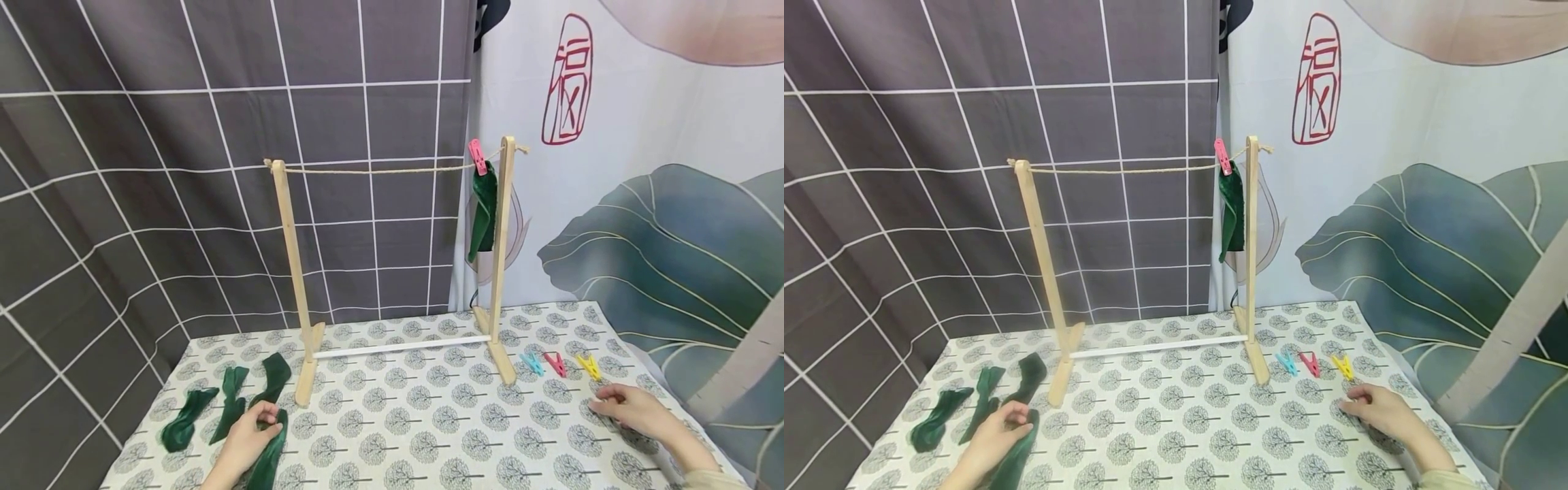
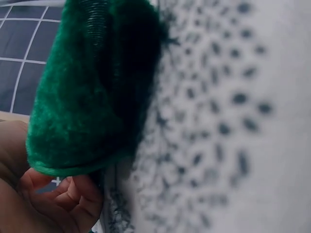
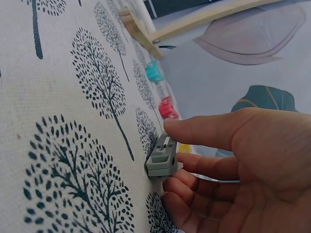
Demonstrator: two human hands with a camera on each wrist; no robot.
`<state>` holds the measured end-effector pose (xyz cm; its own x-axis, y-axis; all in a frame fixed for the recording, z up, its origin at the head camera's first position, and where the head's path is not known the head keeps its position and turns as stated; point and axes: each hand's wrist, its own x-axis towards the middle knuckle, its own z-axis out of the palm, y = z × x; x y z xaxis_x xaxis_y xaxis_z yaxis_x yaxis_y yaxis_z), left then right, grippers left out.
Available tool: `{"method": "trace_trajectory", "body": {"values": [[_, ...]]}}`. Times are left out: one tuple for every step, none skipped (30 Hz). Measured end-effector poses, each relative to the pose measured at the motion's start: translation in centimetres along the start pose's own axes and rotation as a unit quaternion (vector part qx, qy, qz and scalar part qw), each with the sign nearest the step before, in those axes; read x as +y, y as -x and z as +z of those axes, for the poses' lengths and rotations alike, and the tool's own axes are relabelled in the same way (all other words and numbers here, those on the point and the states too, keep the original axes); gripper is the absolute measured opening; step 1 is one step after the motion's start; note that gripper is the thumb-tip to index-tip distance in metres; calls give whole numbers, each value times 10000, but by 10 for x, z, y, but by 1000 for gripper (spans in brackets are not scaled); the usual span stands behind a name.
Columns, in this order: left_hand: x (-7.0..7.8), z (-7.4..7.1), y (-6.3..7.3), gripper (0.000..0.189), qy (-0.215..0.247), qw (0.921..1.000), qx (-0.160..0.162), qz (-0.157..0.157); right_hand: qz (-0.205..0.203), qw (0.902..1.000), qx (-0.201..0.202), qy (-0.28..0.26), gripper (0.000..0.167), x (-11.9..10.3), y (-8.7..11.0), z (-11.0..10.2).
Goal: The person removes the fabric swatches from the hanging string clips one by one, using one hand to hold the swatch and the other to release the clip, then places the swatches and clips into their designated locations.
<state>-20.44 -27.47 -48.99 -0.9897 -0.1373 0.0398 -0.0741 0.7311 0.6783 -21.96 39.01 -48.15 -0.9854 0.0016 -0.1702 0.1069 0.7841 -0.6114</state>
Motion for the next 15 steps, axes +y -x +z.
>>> {"method": "trace_trajectory", "body": {"values": [[1,-1,0,20,22,10000,8,-18,-53,10000,-4,15,57,0,0,0],[2,-2,0,20,83,10000,13,-42,-81,10000,2,29,56,1,0,0],[2,-4,0,20,132,9999,23,-54,-107,9999,4,49,56,1,0,0],[4,-6,0,20,166,9999,20,-41,-141,9999,-2,59,56,2,-1,-1],[5,-8,0,20,204,9998,15,-45,-189,9998,-13,63,55,3,-1,-2],[6,-10,0,20,239,9997,14,-51,-217,9997,-21,66,55,3,-1,-2],[8,-13,0,21,304,9995,6,-35,-230,9997,-28,63,54,4,-1,-4],[10,-15,-1,22,350,9994,-7,-8,-229,9997,-38,53,54,4,-1,-5],[12,-18,-1,22,360,9993,-10,35,-262,9996,-53,49,52,4,-1,-6],[14,-20,-2,23,374,9993,-10,77,-295,9995,-63,60,51,4,-1,-8],[16,-23,-3,24,405,9991,0,99,-341,9994,-62,98,50,3,-1,-10],[19,-25,-4,25,446,9989,-3,137,-366,9992,-66,135,48,2,-1,-12],[22,-27,-5,25,485,9987,-7,173,-409,9990,-62,190,46,1,0,-14],[25,-29,-6,26,499,9985,-2,215,-458,9986,-36,271,45,0,1,-17],[28,-31,-7,26,485,9985,9,272,-509,9982,-13,330,43,-1,1,-19]]}}
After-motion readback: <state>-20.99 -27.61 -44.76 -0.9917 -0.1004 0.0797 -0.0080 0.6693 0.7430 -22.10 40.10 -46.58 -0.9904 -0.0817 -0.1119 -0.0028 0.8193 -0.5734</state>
